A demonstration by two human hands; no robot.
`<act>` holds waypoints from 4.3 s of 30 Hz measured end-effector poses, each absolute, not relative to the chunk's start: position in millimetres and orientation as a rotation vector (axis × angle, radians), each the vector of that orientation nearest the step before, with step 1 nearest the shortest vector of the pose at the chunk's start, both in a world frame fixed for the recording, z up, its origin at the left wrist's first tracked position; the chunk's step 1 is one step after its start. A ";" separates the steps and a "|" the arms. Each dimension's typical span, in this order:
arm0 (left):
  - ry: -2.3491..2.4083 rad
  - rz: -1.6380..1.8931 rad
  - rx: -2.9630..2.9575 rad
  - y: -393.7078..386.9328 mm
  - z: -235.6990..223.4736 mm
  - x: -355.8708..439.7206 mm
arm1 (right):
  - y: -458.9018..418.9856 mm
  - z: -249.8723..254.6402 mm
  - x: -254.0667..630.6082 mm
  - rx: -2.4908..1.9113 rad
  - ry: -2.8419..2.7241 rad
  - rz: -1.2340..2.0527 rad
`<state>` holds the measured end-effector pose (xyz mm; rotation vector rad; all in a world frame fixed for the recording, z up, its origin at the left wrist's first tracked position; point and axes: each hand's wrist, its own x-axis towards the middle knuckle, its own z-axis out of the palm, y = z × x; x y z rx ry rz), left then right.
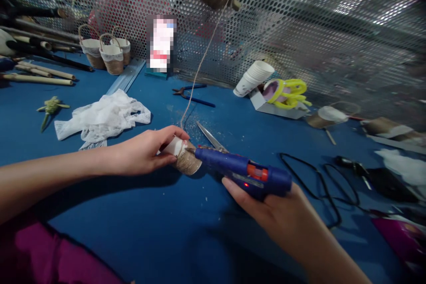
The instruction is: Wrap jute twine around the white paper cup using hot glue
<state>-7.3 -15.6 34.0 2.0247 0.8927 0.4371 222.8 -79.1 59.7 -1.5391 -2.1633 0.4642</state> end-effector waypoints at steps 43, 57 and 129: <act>0.692 0.488 2.325 -37.0 37.8 -2.9 | -3.9 43.8 207.6 -1.596 -1.784 0.952; 0.694 0.575 1.835 -29.9 31.7 -2.9 | -38.7 65.8 190.0 -1.093 -1.256 1.238; 0.857 1.098 1.166 -8.6 33.3 0.5 | -39.9 37.6 190.3 -1.288 -1.102 1.628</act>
